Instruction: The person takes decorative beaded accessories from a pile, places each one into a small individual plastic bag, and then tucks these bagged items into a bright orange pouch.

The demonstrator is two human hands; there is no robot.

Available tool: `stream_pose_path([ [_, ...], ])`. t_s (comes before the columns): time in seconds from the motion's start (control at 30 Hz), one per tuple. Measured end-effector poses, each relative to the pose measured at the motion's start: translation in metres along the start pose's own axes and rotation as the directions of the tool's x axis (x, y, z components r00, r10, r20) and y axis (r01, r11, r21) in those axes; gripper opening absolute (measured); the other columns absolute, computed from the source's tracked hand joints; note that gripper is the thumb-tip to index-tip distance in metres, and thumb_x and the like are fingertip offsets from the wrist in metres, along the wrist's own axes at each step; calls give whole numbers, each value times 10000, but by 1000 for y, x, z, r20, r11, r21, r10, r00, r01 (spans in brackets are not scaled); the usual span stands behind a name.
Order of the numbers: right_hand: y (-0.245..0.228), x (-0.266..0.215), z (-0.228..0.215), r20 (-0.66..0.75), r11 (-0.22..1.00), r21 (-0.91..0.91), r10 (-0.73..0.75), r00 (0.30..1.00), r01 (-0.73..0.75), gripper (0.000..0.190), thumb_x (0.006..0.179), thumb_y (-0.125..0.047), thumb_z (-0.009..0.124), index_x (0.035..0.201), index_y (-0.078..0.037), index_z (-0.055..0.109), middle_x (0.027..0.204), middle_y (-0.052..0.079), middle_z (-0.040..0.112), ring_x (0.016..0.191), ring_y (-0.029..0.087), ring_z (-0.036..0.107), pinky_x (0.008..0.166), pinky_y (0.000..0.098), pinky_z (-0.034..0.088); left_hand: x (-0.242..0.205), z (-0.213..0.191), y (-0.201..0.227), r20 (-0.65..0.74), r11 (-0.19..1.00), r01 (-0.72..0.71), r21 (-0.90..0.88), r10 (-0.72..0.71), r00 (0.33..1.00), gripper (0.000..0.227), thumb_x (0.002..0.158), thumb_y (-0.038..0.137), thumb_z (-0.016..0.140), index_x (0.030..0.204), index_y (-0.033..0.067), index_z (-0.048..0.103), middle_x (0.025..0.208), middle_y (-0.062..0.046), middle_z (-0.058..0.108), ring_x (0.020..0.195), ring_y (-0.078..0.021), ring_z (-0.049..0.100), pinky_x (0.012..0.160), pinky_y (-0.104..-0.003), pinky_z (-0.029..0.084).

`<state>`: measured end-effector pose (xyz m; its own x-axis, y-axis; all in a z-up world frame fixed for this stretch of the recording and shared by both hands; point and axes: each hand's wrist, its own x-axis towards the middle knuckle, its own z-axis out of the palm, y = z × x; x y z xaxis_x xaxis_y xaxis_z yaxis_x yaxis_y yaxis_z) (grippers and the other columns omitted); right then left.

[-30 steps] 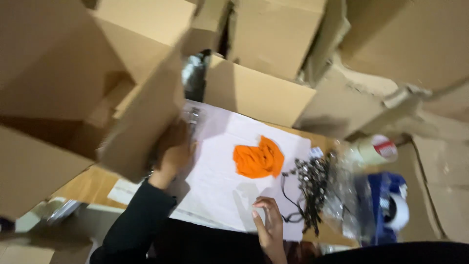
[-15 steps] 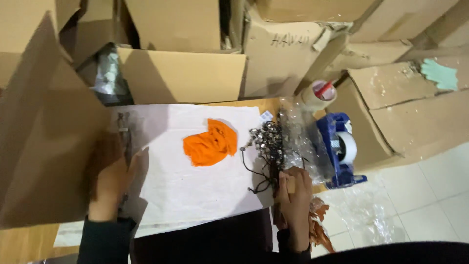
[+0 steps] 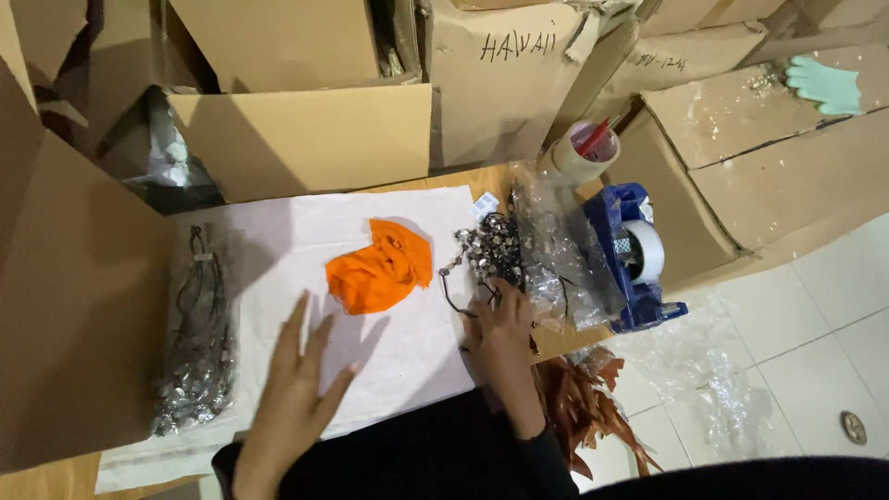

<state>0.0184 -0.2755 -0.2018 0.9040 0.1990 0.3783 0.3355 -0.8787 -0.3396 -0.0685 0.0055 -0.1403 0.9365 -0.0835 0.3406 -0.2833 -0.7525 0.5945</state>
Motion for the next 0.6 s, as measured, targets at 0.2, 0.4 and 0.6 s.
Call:
stream_pose_path([
  [0.2,-17,8,3,31,979,151,-143,989,137,92,956,-49,486,997,-5,556,1146,219,559,969,365,525,851,468,386,7,36,11,-6,980,-77,-185,78,997,523,966,215,623,1435,26,489,1564,-238,356,1476,-384,354,1223,-483,290],
  [0.4,-57,4,-11,128,745,667,-112,985,-2,62,990,-45,552,1001,-27,610,883,96,645,777,190,609,656,304,521,16,38,42,137,935,8,-355,44,990,584,1019,273,556,1516,36,359,1590,-186,358,1485,-346,359,1186,-482,327],
  [0.6,-96,22,-45,127,593,805,-206,970,20,139,1015,-166,614,924,-64,641,769,12,632,668,111,539,620,286,441,21,44,29,26,896,-68,-439,88,996,295,1048,174,468,1282,0,507,1245,-178,575,1169,-313,566,1000,-410,436],
])
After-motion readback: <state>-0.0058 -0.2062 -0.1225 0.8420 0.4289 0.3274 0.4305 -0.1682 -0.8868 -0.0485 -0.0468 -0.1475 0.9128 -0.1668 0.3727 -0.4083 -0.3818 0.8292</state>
